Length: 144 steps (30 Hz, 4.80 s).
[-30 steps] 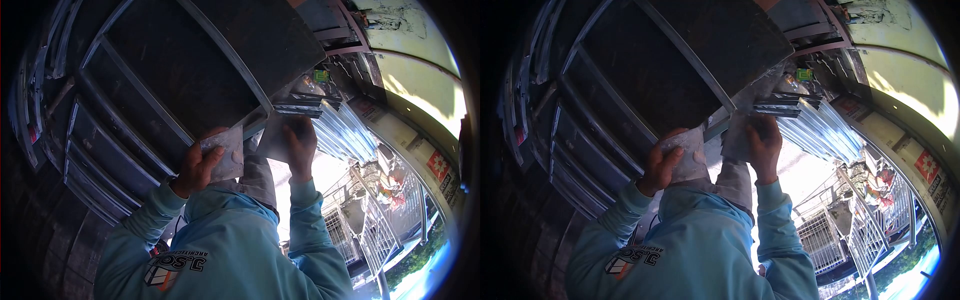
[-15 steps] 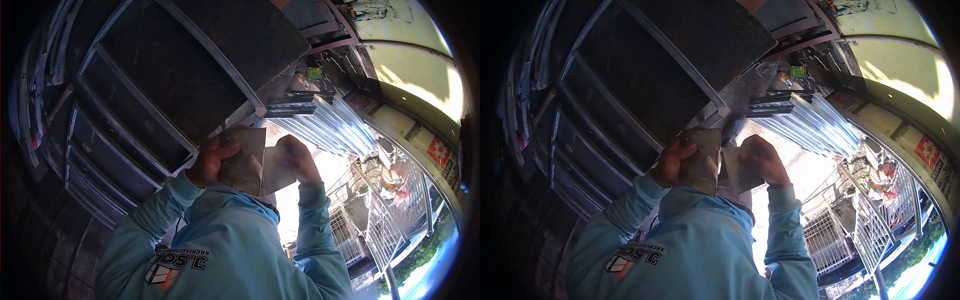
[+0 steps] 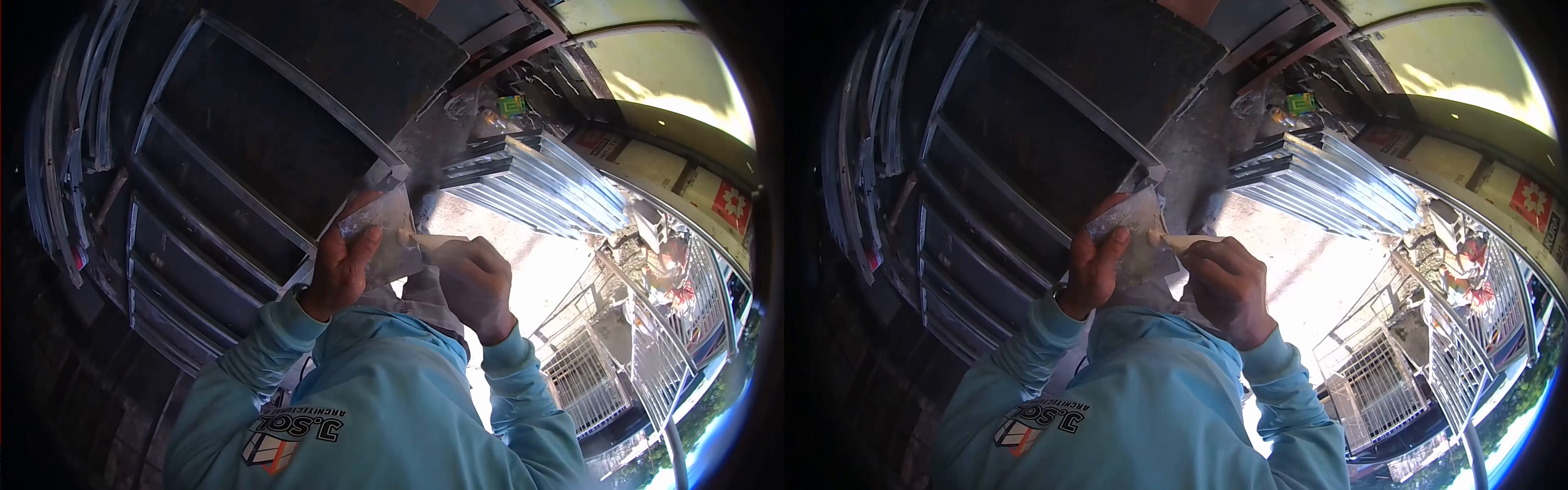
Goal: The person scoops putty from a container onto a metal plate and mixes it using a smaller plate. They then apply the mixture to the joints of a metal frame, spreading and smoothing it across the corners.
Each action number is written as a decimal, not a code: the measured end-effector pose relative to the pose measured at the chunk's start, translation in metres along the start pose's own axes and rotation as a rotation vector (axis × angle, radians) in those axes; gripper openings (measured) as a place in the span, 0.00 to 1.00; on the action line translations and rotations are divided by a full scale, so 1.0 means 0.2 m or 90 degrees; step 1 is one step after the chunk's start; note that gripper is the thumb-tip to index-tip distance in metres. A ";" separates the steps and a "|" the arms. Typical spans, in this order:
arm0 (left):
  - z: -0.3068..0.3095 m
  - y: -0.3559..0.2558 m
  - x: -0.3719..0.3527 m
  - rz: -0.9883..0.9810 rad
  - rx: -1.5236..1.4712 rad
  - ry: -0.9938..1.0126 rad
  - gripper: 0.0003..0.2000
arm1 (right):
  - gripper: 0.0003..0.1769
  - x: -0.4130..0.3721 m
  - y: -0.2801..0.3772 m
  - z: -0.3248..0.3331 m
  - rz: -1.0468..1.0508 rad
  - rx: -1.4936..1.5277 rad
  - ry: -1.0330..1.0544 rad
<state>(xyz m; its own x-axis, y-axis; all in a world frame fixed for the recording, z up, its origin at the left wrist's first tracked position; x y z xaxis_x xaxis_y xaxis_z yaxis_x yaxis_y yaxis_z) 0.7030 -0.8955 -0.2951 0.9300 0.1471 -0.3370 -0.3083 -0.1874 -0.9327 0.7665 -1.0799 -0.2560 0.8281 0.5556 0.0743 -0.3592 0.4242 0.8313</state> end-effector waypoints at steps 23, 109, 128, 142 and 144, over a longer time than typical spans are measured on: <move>0.46 -0.06 -0.01 0.107 0.124 -0.050 0.19 | 0.09 0.07 -0.70 -0.38 -0.693 0.897 0.083; 0.39 -0.05 0.03 0.216 -0.154 -0.039 0.24 | 0.10 0.01 -0.46 -0.40 -0.612 0.577 -0.161; 0.09 -0.11 -0.17 0.229 -0.394 0.081 0.24 | 0.22 -0.06 -0.28 -0.19 -0.412 0.545 0.295; 0.49 -0.16 -0.25 -0.258 0.350 -0.471 0.19 | 0.17 0.60 0.68 -0.01 0.390 -0.050 0.136; 0.53 -0.11 -0.19 -0.266 0.277 -0.497 0.18 | 0.18 0.68 0.76 -0.11 0.426 -0.085 0.169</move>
<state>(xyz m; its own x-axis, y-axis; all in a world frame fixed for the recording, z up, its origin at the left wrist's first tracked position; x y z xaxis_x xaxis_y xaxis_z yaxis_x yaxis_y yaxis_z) 0.6524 -0.7935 -0.2760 0.6361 0.7490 0.1856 -0.1780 0.3764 -0.9092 0.8154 -0.9242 -0.1312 0.2875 0.8736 0.3927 -0.8152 0.0080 0.5791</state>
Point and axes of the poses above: each hand's wrist, its own x-axis towards the middle knuckle, its own z-axis out of the back of the hand, y = z × x, the point moved 3 cm from there along x, towards the middle knuckle
